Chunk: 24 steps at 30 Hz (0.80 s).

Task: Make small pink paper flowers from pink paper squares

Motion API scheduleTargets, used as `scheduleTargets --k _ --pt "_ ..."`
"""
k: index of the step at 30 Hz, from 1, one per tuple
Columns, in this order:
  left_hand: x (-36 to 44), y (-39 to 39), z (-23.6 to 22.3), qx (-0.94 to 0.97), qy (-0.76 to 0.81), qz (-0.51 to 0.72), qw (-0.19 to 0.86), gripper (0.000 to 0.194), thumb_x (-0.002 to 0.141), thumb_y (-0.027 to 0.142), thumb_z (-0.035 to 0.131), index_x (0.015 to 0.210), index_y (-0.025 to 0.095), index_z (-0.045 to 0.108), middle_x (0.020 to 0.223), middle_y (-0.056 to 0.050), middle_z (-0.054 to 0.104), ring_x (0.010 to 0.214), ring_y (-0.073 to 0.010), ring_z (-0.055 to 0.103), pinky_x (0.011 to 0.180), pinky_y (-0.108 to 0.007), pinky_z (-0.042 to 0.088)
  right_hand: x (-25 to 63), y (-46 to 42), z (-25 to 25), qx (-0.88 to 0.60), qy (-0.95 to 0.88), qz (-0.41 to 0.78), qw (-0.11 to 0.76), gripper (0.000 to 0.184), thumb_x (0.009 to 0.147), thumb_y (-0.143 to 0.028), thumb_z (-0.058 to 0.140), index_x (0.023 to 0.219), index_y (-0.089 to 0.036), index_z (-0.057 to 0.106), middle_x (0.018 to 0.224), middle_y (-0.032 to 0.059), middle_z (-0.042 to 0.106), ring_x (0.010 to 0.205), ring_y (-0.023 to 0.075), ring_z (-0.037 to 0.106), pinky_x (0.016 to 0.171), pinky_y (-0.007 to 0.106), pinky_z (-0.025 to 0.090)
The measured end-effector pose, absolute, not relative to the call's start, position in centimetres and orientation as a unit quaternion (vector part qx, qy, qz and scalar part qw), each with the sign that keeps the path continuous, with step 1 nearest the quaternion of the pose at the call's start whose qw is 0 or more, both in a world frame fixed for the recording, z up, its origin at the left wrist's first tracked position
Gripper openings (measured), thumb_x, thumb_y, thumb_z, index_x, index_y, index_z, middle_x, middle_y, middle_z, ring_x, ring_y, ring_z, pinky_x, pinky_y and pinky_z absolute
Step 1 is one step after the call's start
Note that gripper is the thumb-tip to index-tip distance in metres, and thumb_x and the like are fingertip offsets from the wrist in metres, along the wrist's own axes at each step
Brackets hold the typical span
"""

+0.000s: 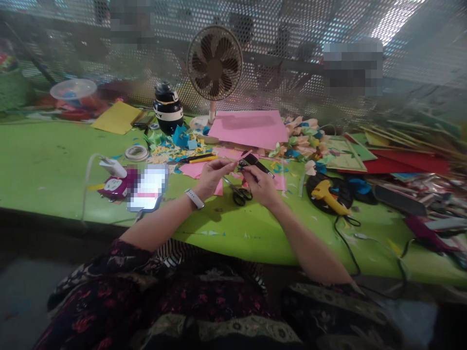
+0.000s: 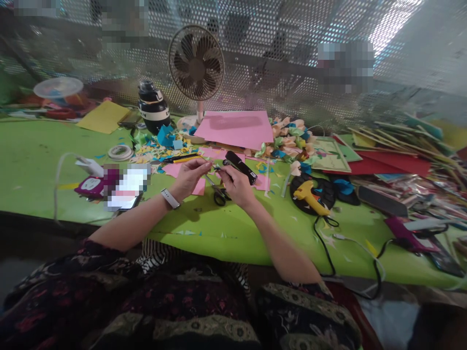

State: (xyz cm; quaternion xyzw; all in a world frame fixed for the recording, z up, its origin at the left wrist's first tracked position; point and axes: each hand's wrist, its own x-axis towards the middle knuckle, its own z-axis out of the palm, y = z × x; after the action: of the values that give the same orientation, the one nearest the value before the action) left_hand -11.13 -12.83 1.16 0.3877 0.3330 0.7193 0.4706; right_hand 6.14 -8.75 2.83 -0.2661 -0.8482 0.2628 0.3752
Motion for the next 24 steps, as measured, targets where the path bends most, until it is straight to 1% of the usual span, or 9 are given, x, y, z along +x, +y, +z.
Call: scheduleTargets --k 2,5,7,10,12,13,15,18,24 --pt "-11.3 -12.7 1.0 0.393 0.330 0.712 0.479 0.031 0.059 0.043 0.092 0.069 0.020 0.076 0.070 0.001 0.069 0.065 -0.0076 0.056 0.066 -0.023 0.044 6.3 -8.6 2.8 -0.265 -0.847 0.279 0.366 0.041 0.100 -0.056 0.045 0.096 -0.021 0.067 0.076 0.0034 0.066 0.065 0.0168 0.060 0.066 0.030 0.049" --pt "-11.4 -12.6 1.0 0.394 0.339 0.696 0.496 0.033 0.059 0.045 0.092 0.075 0.021 0.078 0.079 -0.001 0.073 0.067 -0.0086 0.057 0.067 -0.025 0.045 6.4 -8.5 2.9 -0.271 -0.844 0.316 0.338 0.043 0.098 -0.059 0.046 0.096 -0.021 0.065 0.071 0.0013 0.063 0.056 0.0142 0.054 0.058 0.029 0.046" --pt "-11.4 -12.7 1.1 0.395 0.348 0.692 0.495 0.034 0.059 0.046 0.092 0.074 0.020 0.077 0.078 -0.001 0.072 0.067 -0.0091 0.057 0.067 -0.026 0.046 6.4 -8.5 2.9 -0.272 -0.842 0.333 0.327 0.043 0.097 -0.060 0.047 0.096 -0.021 0.064 0.070 0.0010 0.063 0.054 0.0139 0.053 0.055 0.028 0.045" --pt "-11.4 -12.9 1.5 0.404 0.357 0.701 0.467 0.034 0.060 0.046 0.091 0.063 0.019 0.071 0.063 0.002 0.062 0.062 -0.0085 0.051 0.065 -0.026 0.043 6.2 -8.9 2.9 -0.276 -0.842 0.297 0.357 0.039 0.093 -0.058 0.056 0.101 -0.021 0.064 0.079 0.0039 0.066 0.067 0.0176 0.060 0.064 0.031 0.049" --pt "-11.3 -13.1 1.8 0.412 0.363 0.708 0.443 0.036 0.063 0.045 0.090 0.058 0.018 0.067 0.058 0.003 0.057 0.060 -0.0080 0.049 0.064 -0.026 0.041 6.0 -9.1 2.9 -0.280 -0.843 0.260 0.380 0.036 0.093 -0.056 0.058 0.101 -0.021 0.065 0.084 0.0057 0.068 0.075 0.0200 0.062 0.071 0.034 0.050" --pt "-11.3 -13.2 2.0 0.416 0.365 0.709 0.437 0.036 0.064 0.044 0.090 0.057 0.018 0.066 0.059 0.003 0.057 0.060 -0.0079 0.048 0.064 -0.026 0.040 6.0 -9.1 2.9 -0.281 -0.844 0.249 0.384 0.034 0.094 -0.054 0.056 0.100 -0.021 0.065 0.084 0.0060 0.068 0.075 0.0206 0.062 0.072 0.034 0.050" --pt "-11.3 -13.3 2.1 0.425 0.361 0.706 0.437 0.034 0.065 0.045 0.089 0.061 0.018 0.070 0.063 0.002 0.061 0.061 -0.0081 0.050 0.064 -0.026 0.040 5.9 -9.1 3.0 -0.278 -0.845 0.241 0.388 0.034 0.097 -0.052 0.051 0.094 -0.022 0.065 0.081 0.0058 0.067 0.074 0.0205 0.062 0.072 0.034 0.049" --pt "-11.5 -13.2 2.2 0.436 0.359 0.694 0.446 0.032 0.064 0.047 0.089 0.070 0.019 0.075 0.069 0.000 0.065 0.064 -0.0091 0.053 0.065 -0.026 0.041 6.0 -8.9 3.0 -0.277 -0.842 0.254 0.387 0.035 0.097 -0.054 0.051 0.092 -0.021 0.064 0.077 0.0040 0.066 0.069 0.0187 0.061 0.068 0.032 0.049" --pt "-11.9 -12.9 1.8 0.428 0.359 0.682 0.472 0.033 0.061 0.047 0.090 0.075 0.020 0.078 0.073 -0.001 0.068 0.064 -0.0089 0.053 0.063 -0.026 0.042 6.3 -8.6 3.1 -0.266 -0.847 0.301 0.349 0.039 0.096 -0.057 0.051 0.091 -0.020 0.062 0.074 0.0021 0.064 0.063 0.0162 0.058 0.064 0.030 0.047"
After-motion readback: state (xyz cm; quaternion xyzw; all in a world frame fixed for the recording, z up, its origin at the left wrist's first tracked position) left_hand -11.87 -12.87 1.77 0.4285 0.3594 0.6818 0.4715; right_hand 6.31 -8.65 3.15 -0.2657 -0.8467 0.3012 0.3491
